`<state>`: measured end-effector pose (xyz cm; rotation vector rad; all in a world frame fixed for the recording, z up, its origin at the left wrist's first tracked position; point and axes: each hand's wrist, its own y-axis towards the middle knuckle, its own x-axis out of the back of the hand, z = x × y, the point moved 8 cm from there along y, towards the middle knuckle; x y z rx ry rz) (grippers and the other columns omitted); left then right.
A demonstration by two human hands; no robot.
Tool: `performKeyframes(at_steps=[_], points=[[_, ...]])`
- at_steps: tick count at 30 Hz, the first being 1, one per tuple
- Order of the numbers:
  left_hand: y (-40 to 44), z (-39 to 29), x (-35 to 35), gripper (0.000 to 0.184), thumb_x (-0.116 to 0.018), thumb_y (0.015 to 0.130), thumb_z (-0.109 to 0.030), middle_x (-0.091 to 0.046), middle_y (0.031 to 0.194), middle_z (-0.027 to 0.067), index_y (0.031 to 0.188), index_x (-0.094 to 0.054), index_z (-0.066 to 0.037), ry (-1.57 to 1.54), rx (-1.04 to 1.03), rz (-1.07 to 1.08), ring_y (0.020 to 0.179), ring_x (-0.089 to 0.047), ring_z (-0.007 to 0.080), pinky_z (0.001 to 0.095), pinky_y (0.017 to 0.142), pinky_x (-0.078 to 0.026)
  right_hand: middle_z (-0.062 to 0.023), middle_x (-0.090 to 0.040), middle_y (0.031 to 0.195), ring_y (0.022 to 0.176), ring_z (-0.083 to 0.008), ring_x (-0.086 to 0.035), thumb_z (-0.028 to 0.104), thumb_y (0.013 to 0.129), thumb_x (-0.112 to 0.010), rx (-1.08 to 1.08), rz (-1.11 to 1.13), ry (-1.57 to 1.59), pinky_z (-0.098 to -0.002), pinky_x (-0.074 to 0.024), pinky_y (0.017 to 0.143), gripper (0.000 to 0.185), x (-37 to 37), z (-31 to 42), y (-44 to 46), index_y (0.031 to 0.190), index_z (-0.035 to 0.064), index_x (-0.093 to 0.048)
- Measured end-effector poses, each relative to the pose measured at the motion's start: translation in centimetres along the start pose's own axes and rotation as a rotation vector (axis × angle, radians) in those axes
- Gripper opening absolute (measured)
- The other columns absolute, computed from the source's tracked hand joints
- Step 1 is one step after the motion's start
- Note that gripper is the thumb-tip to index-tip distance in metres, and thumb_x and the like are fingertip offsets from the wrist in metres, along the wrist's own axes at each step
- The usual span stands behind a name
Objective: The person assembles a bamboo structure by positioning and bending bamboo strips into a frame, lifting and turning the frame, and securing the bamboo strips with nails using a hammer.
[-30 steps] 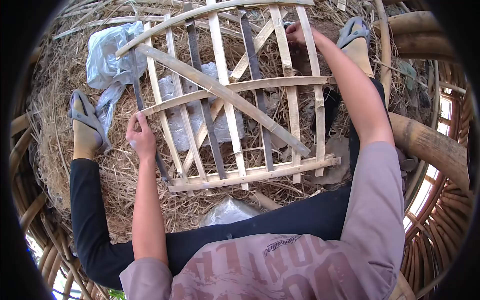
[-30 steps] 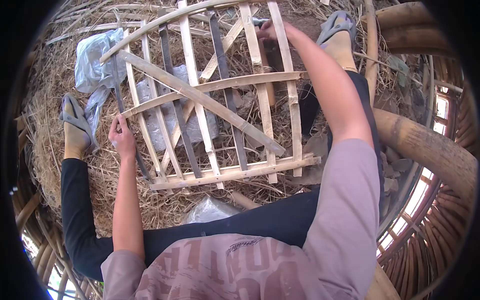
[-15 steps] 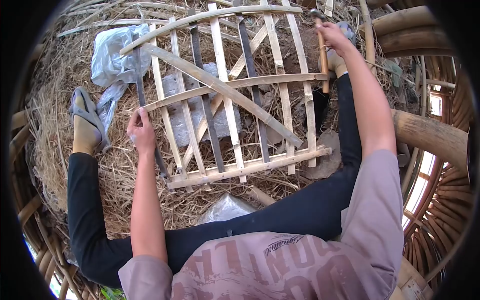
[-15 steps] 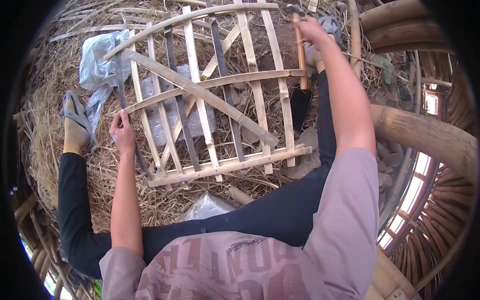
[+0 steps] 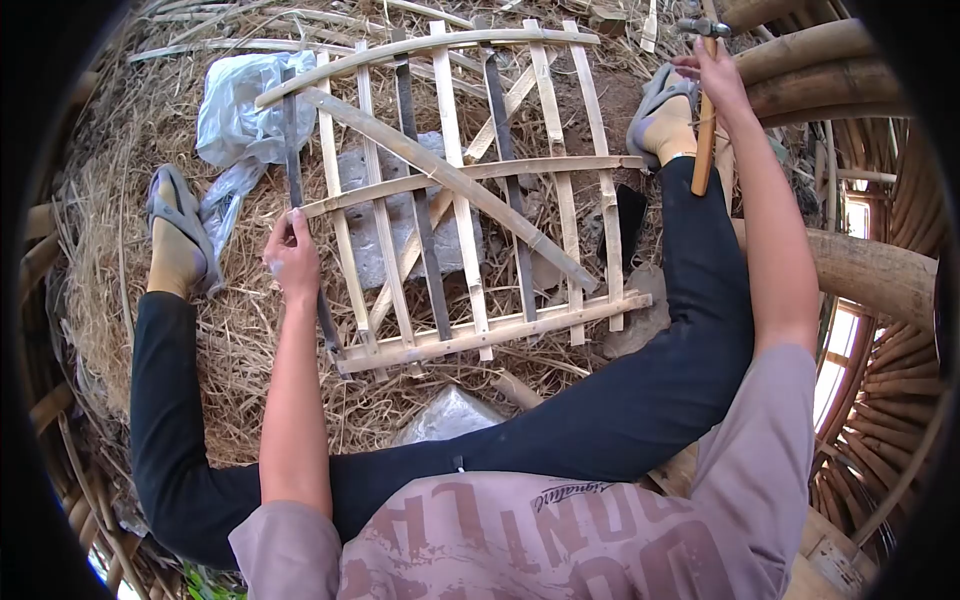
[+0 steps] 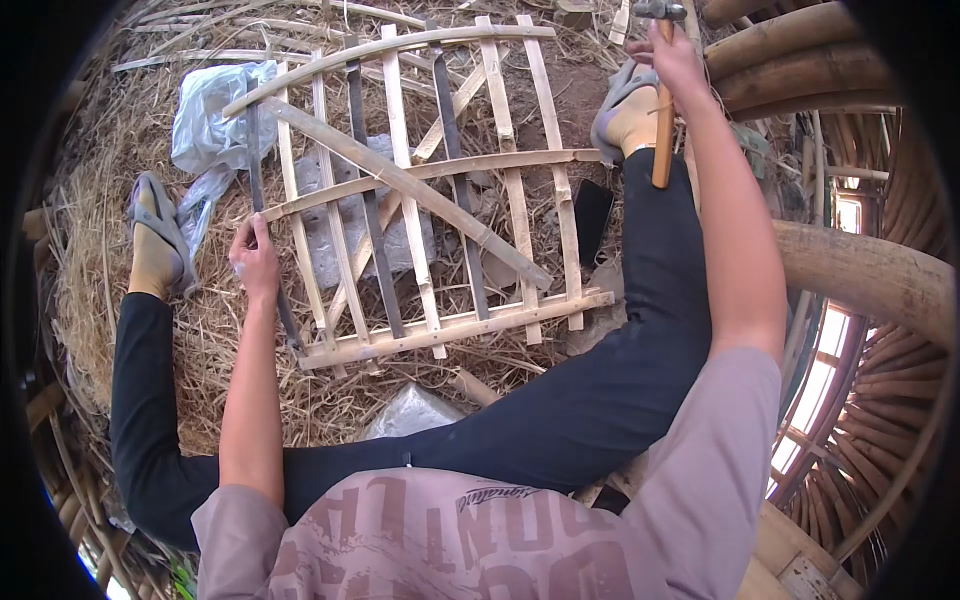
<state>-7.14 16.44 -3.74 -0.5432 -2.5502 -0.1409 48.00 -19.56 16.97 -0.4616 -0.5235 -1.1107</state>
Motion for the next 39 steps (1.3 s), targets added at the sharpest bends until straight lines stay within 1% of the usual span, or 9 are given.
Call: performKeyframes(at_steps=[8, 16, 19, 22, 25, 28, 31, 33, 39], points=[[-0.4, -1.1, 0.1, 0.035, -0.060, 0.103, -0.028, -0.056, 0.073, -0.0003, 0.103, -0.070, 0.005, 0.000, 0.051, 0.027, 0.066, -0.047, 0.0087, 0.0296, 0.060, -0.038, -0.0079, -0.076, 0.101, 0.090, -0.0154, -0.072, 0.031, 0.104, -0.059, 0.431, -0.239, 0.075, -0.0277, -0.0521, 0.077, 0.025, 5.8, 0.5, 11.7, 0.115, 0.0083, -0.061], [-0.6, -1.3, 0.3, 0.030, -0.060, 0.102, -0.027, -0.057, 0.066, 0.0011, 0.102, -0.072, 0.000, 0.005, 0.031, -0.022, 0.060, -0.049, 0.0104, 0.0310, 0.056, -0.038, -0.0105, -0.074, 0.103, 0.097, -0.0171, -0.068, 0.035, 0.093, -0.072, 0.261, -0.516, -0.400, -0.0355, -0.0540, 0.079, 0.040, 5.4, 7.0, 9.6, 0.115, 0.0019, -0.070], [-0.2, -1.1, 0.0, 0.036, -0.061, 0.103, -0.030, -0.059, 0.071, 0.0009, 0.107, -0.071, 0.004, 0.030, 0.051, 0.018, 0.064, -0.049, 0.0097, 0.0298, 0.059, -0.039, -0.0115, -0.070, 0.117, 0.106, -0.0166, -0.066, 0.037, 0.095, -0.071, 0.520, -0.688, -0.207, -0.0336, -0.0546, 0.079, 0.048, 6.1, 6.1, 11.5, 0.126, 0.0012, -0.065], [-0.5, -0.8, 0.1, 0.039, -0.060, 0.103, -0.032, -0.060, 0.075, 0.0008, 0.110, -0.071, 0.005, 0.025, 0.072, 0.040, 0.067, -0.049, 0.0091, 0.0291, 0.060, -0.039, -0.0111, -0.065, 0.126, 0.111, -0.0175, -0.063, 0.035, 0.097, -0.070, 0.239, -0.378, 0.153, -0.0305, -0.0540, 0.084, 0.050, 4.6, 5.5, 12.3, 0.133, 0.0020, -0.059], [-0.2, -1.0, 0.1, 0.034, -0.061, 0.102, -0.030, -0.059, 0.069, 0.0014, 0.105, -0.072, 0.002, -0.014, 0.015, -0.009, 0.062, -0.050, 0.0101, 0.0304, 0.058, -0.039, -0.0086, -0.066, 0.122, 0.107, -0.0174, -0.063, 0.033, 0.102, -0.062, 0.628, -0.430, 0.182, -0.0278, -0.0532, 0.087, 0.045, 5.2, 6.6, 14.4, 0.134, 0.0025, -0.059], [-0.2, -0.5, -0.2, 0.031, -0.062, 0.102, -0.029, -0.058, 0.066, 0.0014, 0.103, -0.072, 0.000, -0.037, 0.018, -0.014, 0.060, -0.049, 0.0105, 0.0312, 0.056, -0.039, -0.0116, -0.068, 0.123, 0.108, -0.0229, -0.066, 0.029, 0.103, -0.060, 0.411, -0.468, 0.261, -0.0335, -0.0546, 0.089, 0.039, 5.2, 4.4, 12.9, 0.133, 0.0047, -0.060], [0.0, 0.4, 0.0, 0.030, -0.063, 0.101, -0.029, -0.059, 0.066, 0.0034, 0.102, -0.072, 0.000, -0.013, -0.004, -0.011, 0.061, -0.052, 0.0114, 0.0319, 0.056, -0.041, -0.0081, -0.076, 0.101, 0.091, -0.0159, -0.072, 0.029, 0.105, -0.059, 0.484, -0.333, 0.202, -0.0273, -0.0520, 0.073, 0.024, 6.1, 3.2, 15.2, 0.114, 0.0077, -0.060], [-0.2, -0.1, 0.0, 0.029, -0.064, 0.100, -0.029, -0.062, 0.067, 0.0047, 0.101, -0.073, -0.001, -0.059, 0.034, -0.015, 0.062, -0.056, 0.0125, 0.0319, 0.058, -0.043, -0.0102, -0.076, 0.101, 0.097, -0.0168, -0.072, 0.026, 0.105, -0.057, 0.340, -0.463, 0.424, -0.0285, -0.0544, 0.071, 0.022, 1.6, 8.2, 5.9, 0.113, 0.0055, -0.059], [-0.5, -0.7, 0.2, 0.027, -0.063, 0.100, -0.027, -0.066, 0.070, 0.0065, 0.101, -0.073, -0.001, -0.012, 0.050, 0.033, 0.063, -0.060, 0.0140, 0.0322, 0.060, -0.047, -0.0028, -0.057, 0.079, 0.066, -0.0130, -0.056, 0.015, 0.104, -0.059, 0.428, -0.326, 0.555, -0.0298, -0.0533, 0.066, 0.016, -2.6, 9.7, 2.4, 0.105, 0.0006, -0.055]])
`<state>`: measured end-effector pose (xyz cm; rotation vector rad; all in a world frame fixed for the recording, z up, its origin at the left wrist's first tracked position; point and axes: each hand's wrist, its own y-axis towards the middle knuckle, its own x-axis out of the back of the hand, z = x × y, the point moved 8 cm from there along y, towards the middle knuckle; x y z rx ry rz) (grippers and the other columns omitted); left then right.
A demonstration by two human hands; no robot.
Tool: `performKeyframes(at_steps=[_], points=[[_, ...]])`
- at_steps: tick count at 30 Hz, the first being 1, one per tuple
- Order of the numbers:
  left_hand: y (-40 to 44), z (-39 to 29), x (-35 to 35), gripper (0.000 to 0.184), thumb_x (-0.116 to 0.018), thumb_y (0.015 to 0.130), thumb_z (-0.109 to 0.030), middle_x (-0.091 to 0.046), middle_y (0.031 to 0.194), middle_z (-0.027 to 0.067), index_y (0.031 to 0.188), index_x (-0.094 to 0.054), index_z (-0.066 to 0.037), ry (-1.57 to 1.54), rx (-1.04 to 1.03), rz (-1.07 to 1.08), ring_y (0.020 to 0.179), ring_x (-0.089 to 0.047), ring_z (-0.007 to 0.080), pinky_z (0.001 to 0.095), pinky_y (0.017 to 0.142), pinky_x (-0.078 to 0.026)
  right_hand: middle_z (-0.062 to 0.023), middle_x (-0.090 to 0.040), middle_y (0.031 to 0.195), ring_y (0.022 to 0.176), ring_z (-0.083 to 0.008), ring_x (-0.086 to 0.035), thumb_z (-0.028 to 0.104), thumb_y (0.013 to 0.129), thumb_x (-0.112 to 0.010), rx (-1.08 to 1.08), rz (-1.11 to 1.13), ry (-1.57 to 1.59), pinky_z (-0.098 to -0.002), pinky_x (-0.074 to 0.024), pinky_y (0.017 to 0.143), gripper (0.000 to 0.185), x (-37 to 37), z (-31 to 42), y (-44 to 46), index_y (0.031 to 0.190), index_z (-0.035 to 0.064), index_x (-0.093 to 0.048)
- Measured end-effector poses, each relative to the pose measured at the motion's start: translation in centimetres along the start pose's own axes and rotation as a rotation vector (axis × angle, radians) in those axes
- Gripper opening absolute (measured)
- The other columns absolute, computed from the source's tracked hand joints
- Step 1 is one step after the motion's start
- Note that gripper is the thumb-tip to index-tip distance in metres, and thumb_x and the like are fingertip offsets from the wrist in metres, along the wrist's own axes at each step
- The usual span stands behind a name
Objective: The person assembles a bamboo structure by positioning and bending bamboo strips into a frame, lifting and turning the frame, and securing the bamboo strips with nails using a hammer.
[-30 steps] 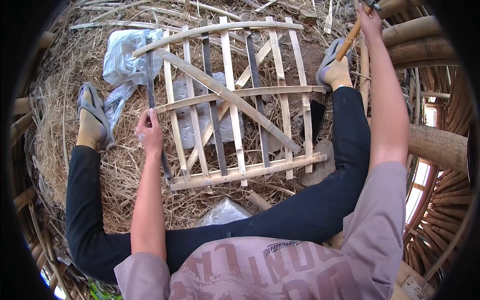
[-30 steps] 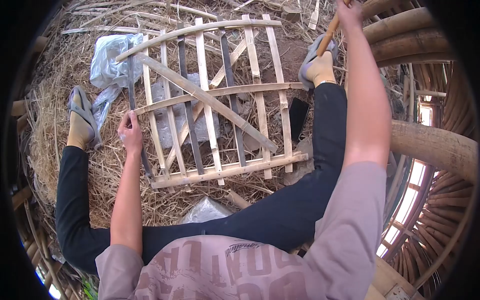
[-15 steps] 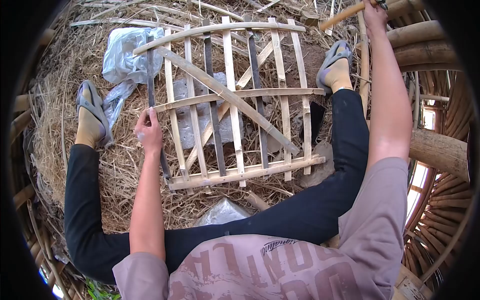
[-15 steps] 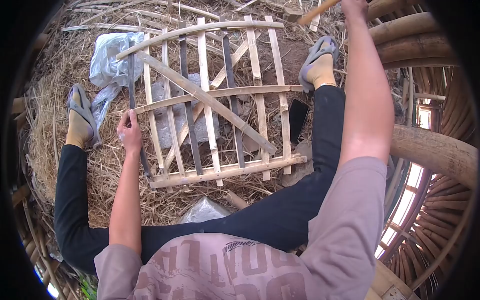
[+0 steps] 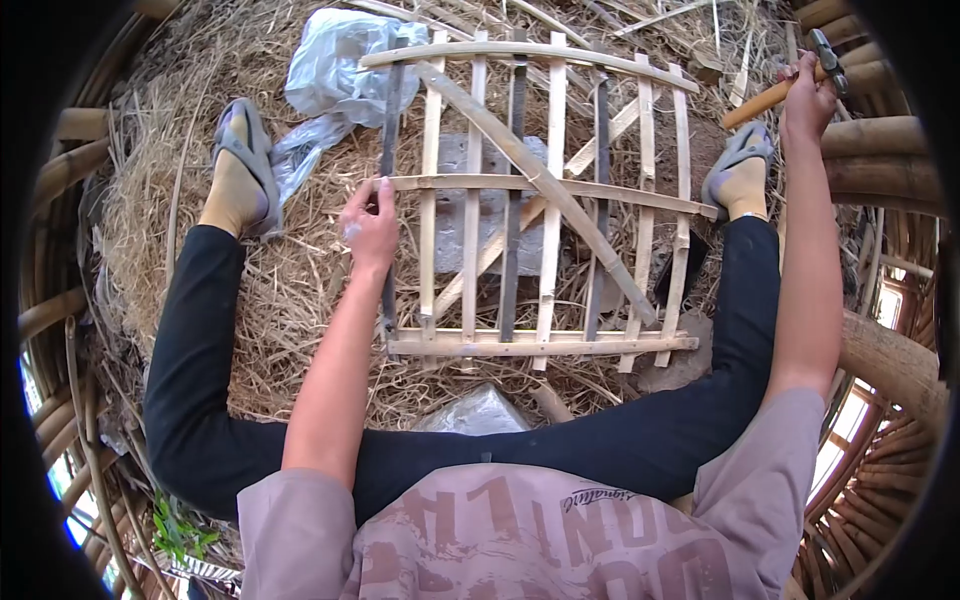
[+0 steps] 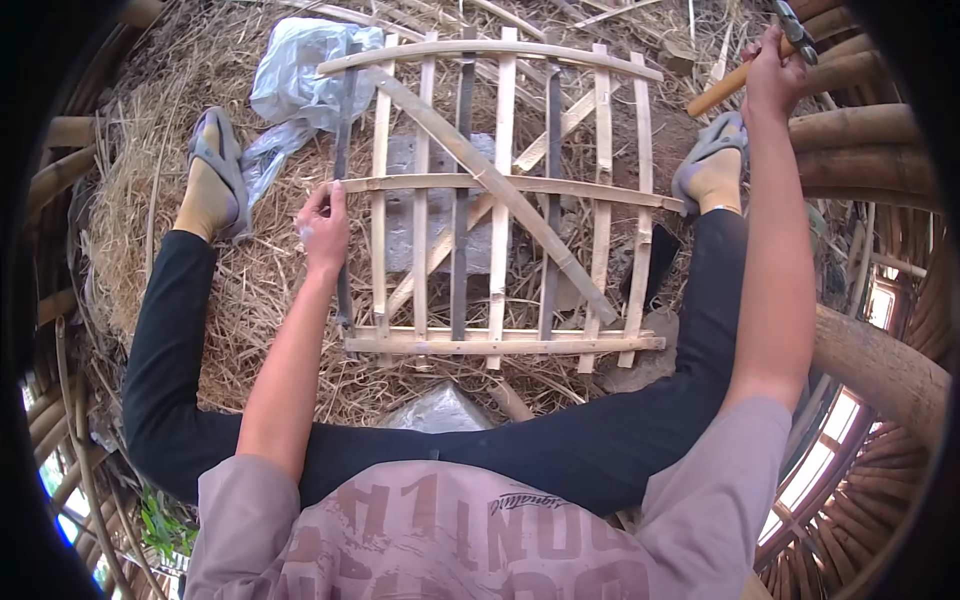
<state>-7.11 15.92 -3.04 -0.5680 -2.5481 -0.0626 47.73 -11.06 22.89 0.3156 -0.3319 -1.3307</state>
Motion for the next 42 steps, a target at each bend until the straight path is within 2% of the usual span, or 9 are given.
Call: performKeyframes(at_steps=[10, 12, 16, 23, 24, 27, 28, 33, 42], points=[[-2.1, -2.1, -3.1, 0.037, -0.064, 0.098, -0.030, -0.073, 0.078, 0.0133, 0.108, -0.073, 0.005, -0.069, 0.059, 0.001, 0.067, -0.068, 0.0221, 0.0369, 0.065, -0.053, -0.0007, -0.053, 0.083, 0.074, -0.0105, -0.053, 0.021, 0.106, -0.058, -0.182, 0.206, 0.038, -0.0306, -0.0506, 0.072, 0.022, -3.8, -1.1, -3.0, 0.114, 0.0015, -0.055], [-2.7, -2.9, -3.8, 0.034, -0.064, 0.099, -0.028, -0.069, 0.076, 0.0088, 0.108, -0.072, 0.003, 0.020, -0.012, -0.071, 0.066, -0.061, 0.0148, 0.0320, 0.063, -0.048, -0.0008, -0.053, 0.082, 0.075, -0.0104, -0.053, 0.022, 0.106, -0.058, -0.211, 0.238, 0.010, -0.0306, -0.0508, 0.072, 0.022, -3.8, -1.8, -3.9, 0.115, 0.0017, -0.055], [-2.9, -4.4, -3.5, 0.035, -0.066, 0.095, -0.029, -0.071, 0.092, 0.0229, 0.110, -0.073, 0.002, 0.113, -0.062, -0.110, 0.086, -0.070, 0.0370, 0.0423, 0.079, -0.054, -0.0011, -0.053, 0.082, 0.073, -0.0098, -0.052, 0.025, 0.106, -0.058, -0.268, 0.273, 0.002, -0.0298, -0.0499, 0.071, 0.023, -4.3, -3.2, -6.6, 0.110, 0.0020, -0.058], [-2.5, -3.2, -3.9, 0.040, -0.078, 0.087, -0.022, -0.060, 0.088, 0.0060, 0.120, -0.070, 0.000, -0.070, -0.062, -0.004, 0.075, -0.055, 0.0149, 0.0309, 0.069, -0.047, 0.0044, -0.053, 0.066, 0.058, -0.0093, -0.045, 0.026, 0.103, -0.062, -0.042, 0.502, -0.566, -0.0294, -0.0380, 0.057, 0.024, -6.8, -2.4, -14.6, 0.093, 0.0042, -0.064], [-2.5, -2.8, -4.1, 0.039, -0.078, 0.088, -0.022, -0.062, 0.089, 0.0059, 0.120, -0.070, 0.000, -0.087, -0.031, 0.006, 0.076, -0.056, 0.0141, 0.0304, 0.070, -0.048, 0.0045, -0.052, 0.066, 0.056, -0.0094, -0.043, 0.025, 0.103, -0.062, 0.046, 0.537, -0.666, -0.0299, -0.0351, 0.054, 0.027, -8.1, -1.2, -16.3, 0.087, 0.0039, -0.063], [-2.3, -1.5, -4.7, 0.038, -0.077, 0.088, -0.022, -0.065, 0.092, 0.0063, 0.118, -0.070, 0.000, -0.200, 0.070, 0.030, 0.077, -0.057, 0.0135, 0.0301, 0.071, -0.049, -0.0137, -0.073, 0.083, 0.071, -0.0285, -0.069, 0.025, 0.099, -0.064, 0.081, 0.790, -0.874, -0.0427, -0.0524, 0.066, 0.028, -11.8, -0.1, -21.5, 0.118, 0.0045, -0.066], [-2.2, -0.8, -5.1, 0.038, -0.077, 0.087, -0.022, -0.065, 0.092, 0.0070, 0.118, -0.070, 0.000, -0.278, 0.108, 0.035, 0.077, -0.057, 0.0144, 0.0307, 0.071, -0.049, -0.0154, -0.073, 0.083, 0.072, -0.0318, -0.071, 0.026, 0.098, -0.064, 0.126, 0.842, -0.856, -0.0444, -0.0540, 0.067, 0.027, -13.6, 1.1, -23.4, 0.113, 0.0035, -0.066], [-2.0, -0.3, -5.7, 0.039, -0.076, 0.088, -0.022, -0.066, 0.095, 0.0074, 0.121, -0.069, -0.001, -0.372, 0.192, 0.086, 0.078, -0.058, 0.0138, 0.0307, 0.073, -0.050, -0.0140, -0.074, 0.092, 0.083, -0.0342, -0.073, 0.034, 0.093, -0.070, 0.027, 1.061, -1.057, -0.0451, -0.0574, 0.071, 0.035, -17.9, 0.2, -29.6, 0.103, 0.0050, -0.055], [-2.1, -2.2, -4.4, 0.039, -0.076, 0.089, -0.021, -0.059, 0.082, 0.0065, 0.124, -0.070, -0.003, -0.183, -0.050, -0.022, 0.073, -0.055, 0.0163, 0.0329, 0.068, -0.047, -0.0116, -0.068, 0.097, 0.087, -0.0339, -0.070, 0.048, 0.078, -0.082, 0.245, 0.998, -0.948, -0.0447, -0.0557, 0.071, 0.056, -20.9, -2.1, -34.1, 0.102, 0.0058, -0.054]])
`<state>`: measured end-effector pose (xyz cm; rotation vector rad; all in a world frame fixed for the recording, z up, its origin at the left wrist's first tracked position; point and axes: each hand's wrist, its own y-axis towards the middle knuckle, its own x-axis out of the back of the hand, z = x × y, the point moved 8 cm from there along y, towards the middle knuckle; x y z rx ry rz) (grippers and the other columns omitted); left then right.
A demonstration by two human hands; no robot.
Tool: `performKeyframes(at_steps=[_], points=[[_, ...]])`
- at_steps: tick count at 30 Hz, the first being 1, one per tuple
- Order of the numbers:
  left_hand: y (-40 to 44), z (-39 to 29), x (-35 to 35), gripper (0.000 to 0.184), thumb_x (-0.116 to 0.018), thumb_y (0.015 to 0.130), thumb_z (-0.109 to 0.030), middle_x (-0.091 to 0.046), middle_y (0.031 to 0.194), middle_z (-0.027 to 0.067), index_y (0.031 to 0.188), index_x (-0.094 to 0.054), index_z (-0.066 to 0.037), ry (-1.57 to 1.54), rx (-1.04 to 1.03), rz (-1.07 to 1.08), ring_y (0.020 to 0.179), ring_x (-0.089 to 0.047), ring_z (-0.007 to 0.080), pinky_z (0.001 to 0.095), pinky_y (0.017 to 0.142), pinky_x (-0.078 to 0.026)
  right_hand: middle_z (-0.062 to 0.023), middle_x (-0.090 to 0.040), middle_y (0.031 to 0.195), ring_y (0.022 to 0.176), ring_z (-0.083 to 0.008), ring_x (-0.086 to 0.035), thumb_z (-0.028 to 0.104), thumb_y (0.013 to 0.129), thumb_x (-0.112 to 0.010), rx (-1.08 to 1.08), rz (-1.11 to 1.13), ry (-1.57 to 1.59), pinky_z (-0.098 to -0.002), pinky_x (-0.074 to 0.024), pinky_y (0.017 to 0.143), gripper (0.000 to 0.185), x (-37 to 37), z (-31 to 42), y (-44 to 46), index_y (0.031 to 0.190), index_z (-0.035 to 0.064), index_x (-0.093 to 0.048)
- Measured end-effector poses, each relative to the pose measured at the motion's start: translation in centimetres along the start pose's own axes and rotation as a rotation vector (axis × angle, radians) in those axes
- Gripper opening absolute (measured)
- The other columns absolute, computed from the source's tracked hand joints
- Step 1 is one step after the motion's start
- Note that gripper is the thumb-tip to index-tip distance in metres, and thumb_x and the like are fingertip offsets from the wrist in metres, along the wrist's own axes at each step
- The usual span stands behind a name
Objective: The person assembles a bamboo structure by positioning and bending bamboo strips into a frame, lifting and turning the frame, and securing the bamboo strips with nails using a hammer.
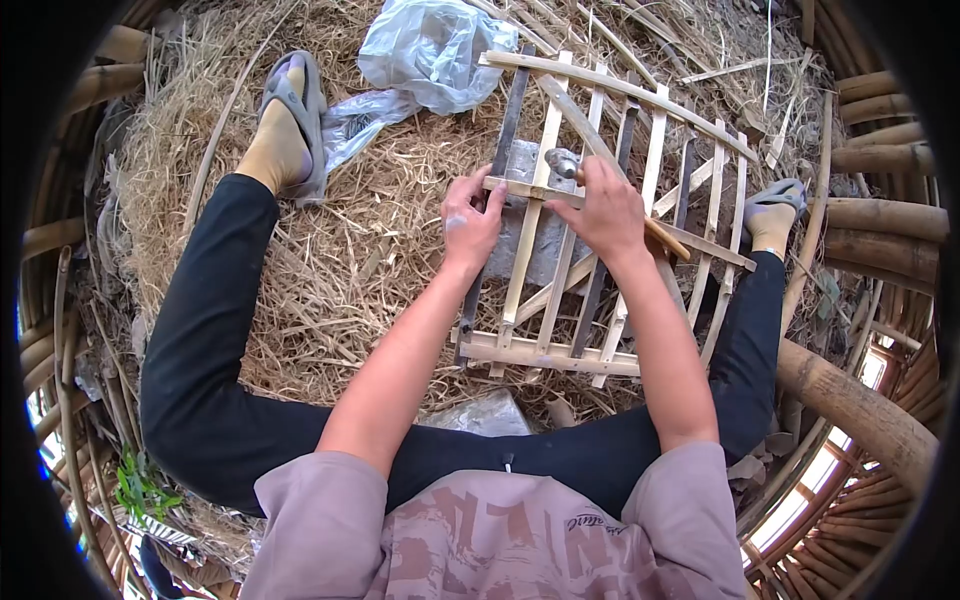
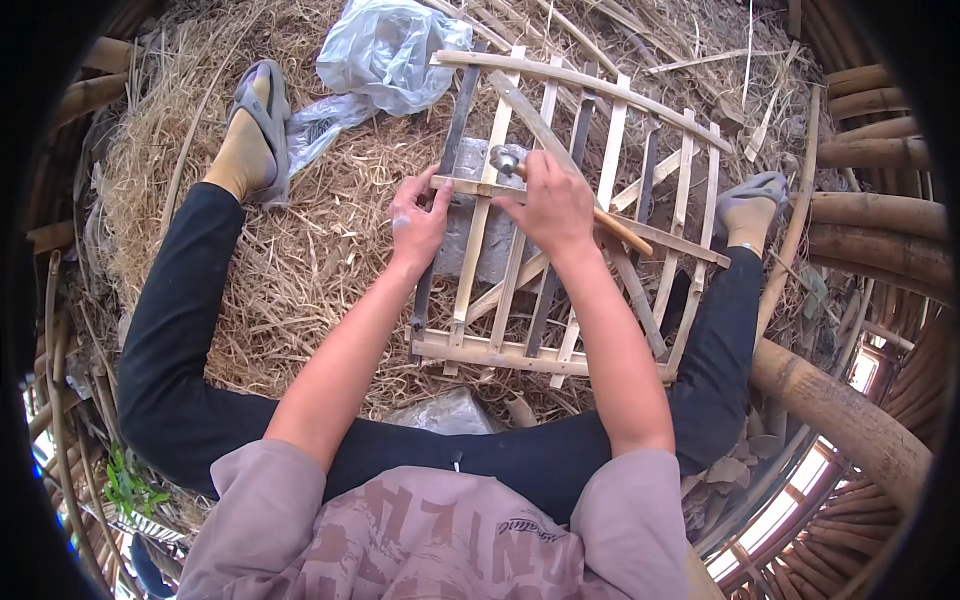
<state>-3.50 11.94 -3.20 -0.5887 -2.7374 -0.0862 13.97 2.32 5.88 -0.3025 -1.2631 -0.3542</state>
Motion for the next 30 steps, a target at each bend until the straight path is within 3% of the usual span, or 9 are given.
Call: performKeyframes(at_steps=[5, 11, 17, 20, 21, 24, 25, 28, 30], points=[[0.0, -0.2, -0.1, 0.044, -0.073, 0.093, -0.023, -0.053, 0.075, 0.0029, 0.133, -0.067, -0.007, 0.033, 0.033, 0.039, 0.066, -0.048, 0.0136, 0.0317, 0.064, -0.043, -0.0091, -0.068, 0.097, 0.083, -0.0331, -0.072, 0.042, 0.078, -0.083, 0.002, 0.027, -0.072, -0.0441, -0.0566, 0.067, 0.048, -0.9, 0.4, -0.1, 0.099, 0.0086, -0.057], [-0.1, -0.1, -0.1, 0.046, -0.073, 0.093, -0.027, -0.059, 0.077, 0.0078, 0.134, -0.066, -0.007, 0.062, 0.014, 0.025, 0.066, -0.053, 0.0181, 0.0347, 0.064, -0.045, -0.0090, -0.067, 0.094, 0.079, -0.0339, -0.072, 0.040, 0.084, -0.078, 0.005, 0.009, -0.059, -0.0449, -0.0569, 0.064, 0.040, -1.6, 0.6, -0.7, 0.098, 0.0086, -0.057], [-0.4, -0.4, 0.0, 0.049, -0.072, 0.094, -0.032, -0.068, 0.082, 0.0117, 0.137, -0.064, -0.010, 0.087, 0.222, 0.097, 0.066, -0.057, 0.0191, 0.0353, 0.066, -0.047, -0.0093, -0.067, 0.094, 0.078, -0.0334, -0.071, 0.039, 0.085, -0.076, -0.026, 0.026, -0.082, -0.0451, -0.0568, 0.064, 0.038, -1.4, 0.9, -0.9, 0.099, 0.0085, -0.057], [-0.4, -0.4, 0.1, 0.051, -0.072, 0.093, -0.035, -0.073, 0.090, 0.0161, 0.137, -0.064, -0.010, 0.092, 0.177, 0.053, 0.072, -0.064, 0.0216, 0.0360, 0.069, -0.051, -0.0090, -0.067, 0.094, 0.079, -0.0325, -0.071, 0.039, 0.086, -0.076, -0.031, 0.019, -0.094, -0.0449, -0.0567, 0.064, 0.038, -1.5, 1.0, -0.8, 0.098, 0.0088, -0.057], [-0.1, -1.0, 0.3, 0.050, -0.071, 0.094, -0.035, -0.074, 0.103, 0.0212, 0.136, -0.064, -0.010, 0.101, 0.123, 0.041, 0.079, -0.070, 0.0250, 0.0371, 0.075, -0.055, -0.0089, -0.067, 0.094, 0.081, -0.0323, -0.071, 0.039, 0.085, -0.076, -0.040, 0.024, -0.087, -0.0450, -0.0564, 0.066, 0.038, -1.4, 0.9, -0.8, 0.097, 0.0085, -0.057], [0.0, -0.7, 0.3, 0.049, -0.067, 0.096, -0.034, -0.074, 0.107, 0.0231, 0.135, -0.063, -0.005, 0.071, 0.290, 0.160, 0.087, -0.073, 0.0294, 0.0380, 0.080, -0.056, -0.0089, -0.067, 0.094, 0.082, -0.0331, -0.070, 0.039, 0.085, -0.076, -0.019, 0.028, -0.078, -0.0455, -0.0560, 0.067, 0.039, -1.5, 0.7, -0.6, 0.097, 0.0080, -0.056], [0.8, -2.1, 1.0, 0.048, -0.061, 0.098, -0.032, -0.074, 0.100, 0.0222, 0.136, -0.062, 0.000, 0.025, -0.050, -0.025, 0.083, -0.072, 0.0313, 0.0366, 0.078, -0.057, -0.0092, -0.066, 0.093, 0.083, -0.0337, -0.070, 0.039, 0.085, -0.077, -0.016, 0.022, -0.062, -0.0459, -0.0553, 0.067, 0.039, -1.5, 0.6, -0.6, 0.096, 0.0080, -0.056], [4.0, -1.4, 4.7, 0.045, -0.057, 0.099, -0.027, -0.073, 0.096, 0.0210, 0.132, -0.063, 0.002, 0.092, 0.088, -0.125, 0.086, -0.072, 0.0330, 0.0371, 0.082, -0.057, -0.0091, -0.066, 0.093, 0.083, -0.0339, -0.069, 0.039, 0.084, -0.077, -0.013, 0.020, -0.046, -0.0460, -0.0549, 0.067, 0.039, -1.5, 0.5, -0.5, 0.095, 0.0084, -0.056], [8.1, 1.1, 7.3, 0.037, -0.056, 0.097, -0.021, -0.071, 0.108, 0.0208, 0.126, -0.066, 0.000, 0.353, -0.118, -0.234, 0.094, -0.070, 0.0328, 0.0399, 0.087, -0.055, -0.0089, -0.066, 0.092, 0.082, -0.0338, -0.069, 0.040, 0.084, -0.077, -0.008, 0.009, -0.042, -0.0462, -0.0544, 0.066, 0.040, -1.5, 0.4, -0.6, 0.095, 0.0085, -0.055]])
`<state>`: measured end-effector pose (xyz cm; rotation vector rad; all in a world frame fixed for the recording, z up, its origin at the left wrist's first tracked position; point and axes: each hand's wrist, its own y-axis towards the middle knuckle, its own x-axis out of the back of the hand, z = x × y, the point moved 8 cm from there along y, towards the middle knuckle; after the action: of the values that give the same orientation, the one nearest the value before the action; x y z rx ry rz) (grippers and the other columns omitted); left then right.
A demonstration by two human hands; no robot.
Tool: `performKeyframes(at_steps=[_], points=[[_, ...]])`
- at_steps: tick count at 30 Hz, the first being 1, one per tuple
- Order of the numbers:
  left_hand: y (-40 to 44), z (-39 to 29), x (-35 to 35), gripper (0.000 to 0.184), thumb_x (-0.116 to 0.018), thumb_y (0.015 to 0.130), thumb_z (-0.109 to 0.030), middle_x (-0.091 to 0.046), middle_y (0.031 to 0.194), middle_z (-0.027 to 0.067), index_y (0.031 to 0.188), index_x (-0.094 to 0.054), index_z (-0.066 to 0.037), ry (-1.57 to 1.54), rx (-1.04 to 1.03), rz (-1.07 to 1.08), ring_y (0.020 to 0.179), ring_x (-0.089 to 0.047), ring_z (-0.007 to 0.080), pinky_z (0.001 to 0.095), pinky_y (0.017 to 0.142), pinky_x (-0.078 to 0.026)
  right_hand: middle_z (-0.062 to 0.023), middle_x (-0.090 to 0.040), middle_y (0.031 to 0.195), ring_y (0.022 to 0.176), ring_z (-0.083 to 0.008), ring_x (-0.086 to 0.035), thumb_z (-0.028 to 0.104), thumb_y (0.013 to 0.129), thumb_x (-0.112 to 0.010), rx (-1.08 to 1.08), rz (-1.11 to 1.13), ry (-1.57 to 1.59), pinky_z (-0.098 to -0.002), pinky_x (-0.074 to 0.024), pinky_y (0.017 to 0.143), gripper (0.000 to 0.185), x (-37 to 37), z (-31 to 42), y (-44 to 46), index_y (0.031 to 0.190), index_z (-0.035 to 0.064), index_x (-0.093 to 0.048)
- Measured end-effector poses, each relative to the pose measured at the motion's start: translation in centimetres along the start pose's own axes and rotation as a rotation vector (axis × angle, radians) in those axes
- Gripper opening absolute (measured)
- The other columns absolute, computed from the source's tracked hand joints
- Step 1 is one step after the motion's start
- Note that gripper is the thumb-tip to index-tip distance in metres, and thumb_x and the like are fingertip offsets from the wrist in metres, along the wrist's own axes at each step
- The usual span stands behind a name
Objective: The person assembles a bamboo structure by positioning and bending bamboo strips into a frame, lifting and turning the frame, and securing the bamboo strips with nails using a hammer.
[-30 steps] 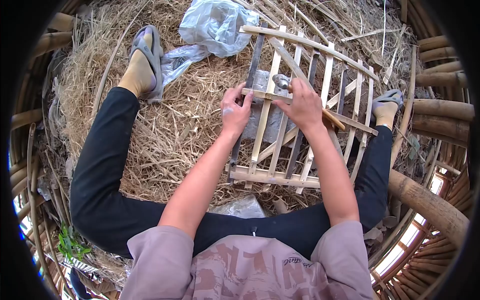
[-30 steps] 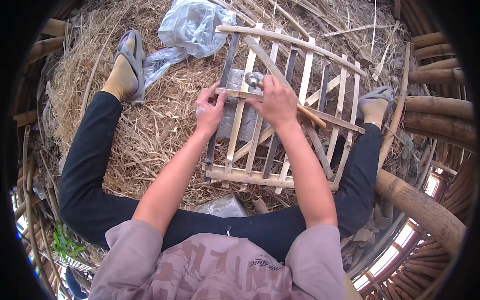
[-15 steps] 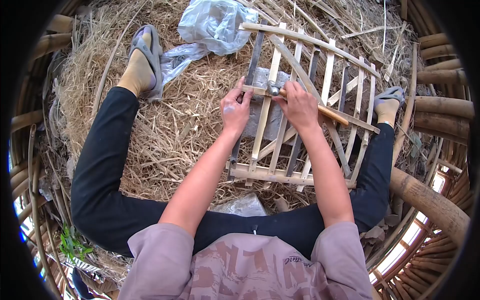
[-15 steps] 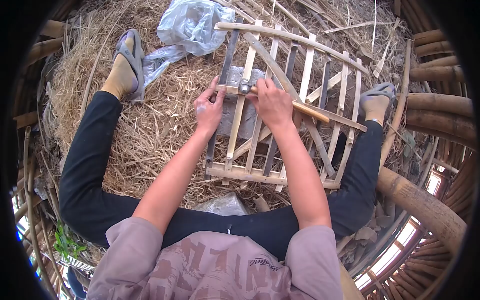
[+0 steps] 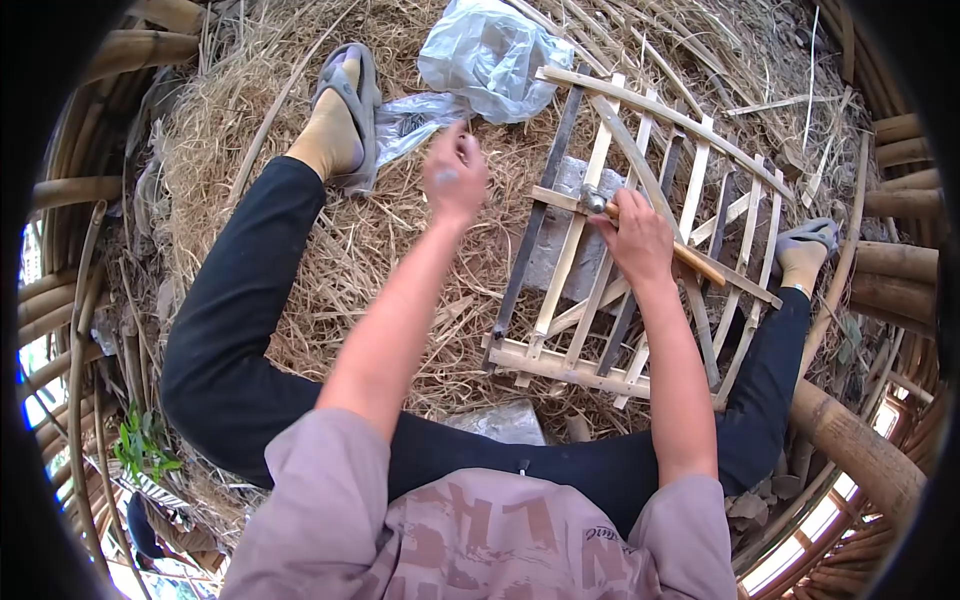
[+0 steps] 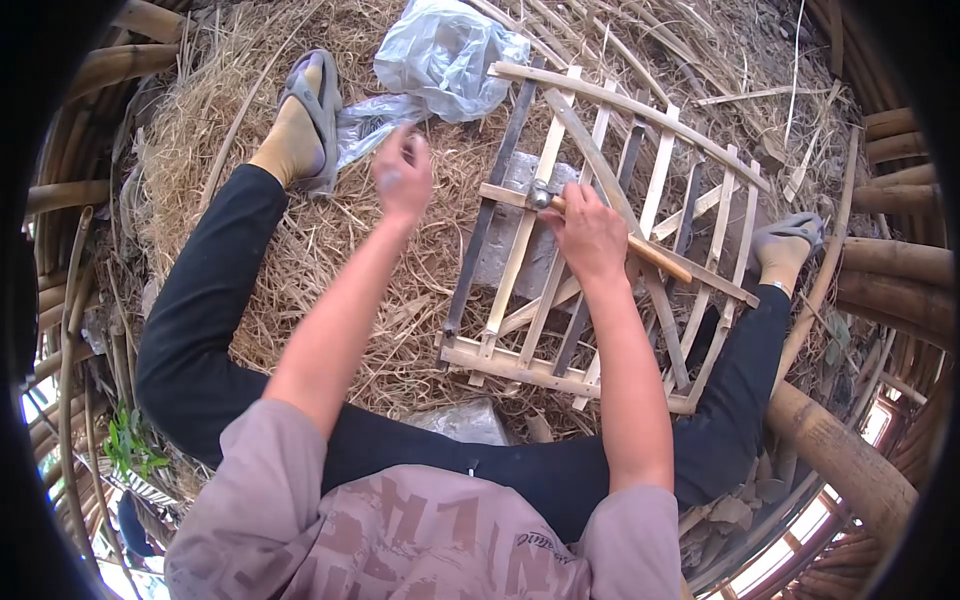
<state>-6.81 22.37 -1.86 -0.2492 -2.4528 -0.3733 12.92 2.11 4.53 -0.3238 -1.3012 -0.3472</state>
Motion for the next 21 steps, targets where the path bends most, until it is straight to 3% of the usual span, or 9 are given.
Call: performKeyframes(at_steps=[2, 4, 7, 11, 20, 21], points=[[3.5, 2.1, 1.7, 0.029, -0.057, 0.095, -0.018, -0.067, 0.118, 0.0207, 0.116, -0.068, -0.001, 0.180, 0.053, 0.113, 0.106, -0.067, 0.0349, 0.0446, 0.092, -0.053, -0.0089, -0.065, 0.092, 0.081, -0.0339, -0.069, 0.040, 0.083, -0.078, 0.006, -0.014, 0.000, -0.0463, -0.0542, 0.065, 0.040, 0.0, 0.0, 0.0, 0.095, 0.0084, -0.055], [5.9, 6.1, 2.5, 0.024, -0.059, 0.094, -0.016, -0.064, 0.119, 0.0207, 0.111, -0.068, -0.002, 0.310, -0.021, 0.094, 0.107, -0.065, 0.0375, 0.0471, 0.091, -0.053, -0.0089, -0.065, 0.091, 0.080, -0.0340, -0.069, 0.039, 0.083, -0.078, 0.006, -0.017, -0.005, -0.0464, -0.0540, 0.065, 0.040, 0.0, 0.0, -0.2, 0.095, 0.0085, -0.055], [7.9, 10.0, 3.6, 0.026, -0.063, 0.091, -0.017, -0.069, 0.111, 0.0200, 0.113, -0.070, -0.004, 0.568, 0.084, 0.144, 0.103, -0.066, 0.0365, 0.0450, 0.092, -0.052, -0.0091, -0.065, 0.091, 0.079, -0.0341, -0.069, 0.038, 0.083, -0.078, -0.002, -0.016, -0.003, -0.0465, -0.0540, 0.064, 0.039, 0.1, 0.0, 0.0, 0.095, 0.0085, -0.055], [7.8, 10.9, 4.0, 0.024, -0.071, 0.089, -0.027, -0.070, 0.108, 0.0165, 0.103, -0.075, -0.008, 0.461, 0.161, 0.165, 0.104, -0.067, 0.0346, 0.0456, 0.091, -0.052, -0.0092, -0.064, 0.090, 0.078, -0.0340, -0.069, 0.037, 0.083, -0.078, -0.010, -0.018, 0.019, -0.0468, -0.0541, 0.063, 0.039, 0.3, 0.1, -0.2, 0.095, 0.0083, -0.054], [7.1, 11.7, 3.0, 0.026, -0.074, 0.088, -0.030, -0.074, 0.104, 0.0142, 0.104, -0.076, -0.010, 0.482, 0.261, 0.084, 0.103, -0.069, 0.0315, 0.0437, 0.091, -0.053, -0.0085, -0.065, 0.091, 0.079, -0.0332, -0.069, 0.037, 0.083, -0.078, -0.018, -0.018, 0.017, -0.0458, -0.0549, 0.064, 0.039, 0.4, 0.1, -0.3, 0.095, 0.0082, -0.055], [7.3, 12.4, 2.7, 0.022, -0.074, 0.088, -0.029, -0.071, 0.114, 0.0138, 0.100, -0.074, -0.011, 0.455, 0.337, 0.162, 0.109, -0.067, 0.0344, 0.0475, 0.094, -0.052, -0.0085, -0.065, 0.091, 0.079, -0.0329, -0.069, 0.037, 0.083, -0.078, -0.024, -0.013, 0.018, -0.0457, -0.0549, 0.064, 0.039, 0.3, 0.0, -0.3, 0.095, 0.0082, -0.055]])
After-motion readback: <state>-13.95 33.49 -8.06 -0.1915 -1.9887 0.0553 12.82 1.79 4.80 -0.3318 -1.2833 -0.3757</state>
